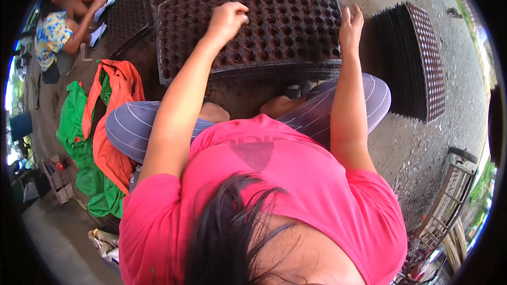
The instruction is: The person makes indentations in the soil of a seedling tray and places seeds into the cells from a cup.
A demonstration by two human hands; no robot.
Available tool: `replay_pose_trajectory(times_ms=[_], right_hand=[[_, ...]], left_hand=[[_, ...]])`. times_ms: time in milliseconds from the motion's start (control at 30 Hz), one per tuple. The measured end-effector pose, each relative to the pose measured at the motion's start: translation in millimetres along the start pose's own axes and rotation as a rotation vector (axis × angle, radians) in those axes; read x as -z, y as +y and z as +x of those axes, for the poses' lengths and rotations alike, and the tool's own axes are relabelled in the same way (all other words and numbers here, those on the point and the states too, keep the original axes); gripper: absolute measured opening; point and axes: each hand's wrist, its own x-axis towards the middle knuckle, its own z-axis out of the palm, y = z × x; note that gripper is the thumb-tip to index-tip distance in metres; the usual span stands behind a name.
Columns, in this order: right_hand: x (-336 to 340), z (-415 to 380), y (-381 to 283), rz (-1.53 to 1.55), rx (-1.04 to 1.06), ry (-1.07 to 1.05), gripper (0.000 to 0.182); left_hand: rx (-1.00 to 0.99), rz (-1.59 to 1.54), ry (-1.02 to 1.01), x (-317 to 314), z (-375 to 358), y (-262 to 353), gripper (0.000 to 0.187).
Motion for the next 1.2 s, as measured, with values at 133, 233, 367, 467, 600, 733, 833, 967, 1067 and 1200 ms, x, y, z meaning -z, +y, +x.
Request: replay_pose_trajectory(times_ms=[133, 233, 367, 467, 600, 733, 833, 967, 1067, 1200], right_hand=[[7, 4, -14, 0.035, -0.053, 0.046, 0.067], [2, 6, -12, 0.076, -0.061, 0.042, 0.064], [-2, 8, -12, 0.083, -0.027, 0.049, 0.059], [-5, 6, -11, 0.092, -0.043, 0.056, 0.058], [-8, 10, -6, 0.031, -0.008, 0.055, 0.057], [-2, 10, -18, -0.018, 0.110, 0.067, 0.054], [-5, 9, -29, 0.094, 0.034, 0.018, 0.050], [-25, 19, 15, 0.146, 0.109, -0.043, 0.048], [-25, 14, -3, 0.057, -0.007, -0.135, 0.050], [-33, 7, -5, -0.052, 0.113, -0.183, 0.047]], left_hand=[[-0.062, 0.089, 0.022, 13, 1, 13, 0.018], [-0.306, 0.307, -0.074, -4, -7, 2, 0.017], [-0.219, 0.321, -0.089, -3, -10, 12, 0.020], [-0.180, 0.205, 0.063, -5, 4, 23, 0.027], [-0.257, 0.454, -0.047, -16, 26, 28, 0.019], [-0.298, 0.365, 0.103, -21, 33, 50, 0.022], [-0.323, 0.459, 0.002, -36, 37, 57, 0.014], [-0.267, 0.429, -0.041, -54, 48, 42, 0.014], [-0.179, 0.229, 0.106, -25, 40, 50, 0.014], [-0.049, 0.300, 0.232, 69, 19, 37, 0.031]])
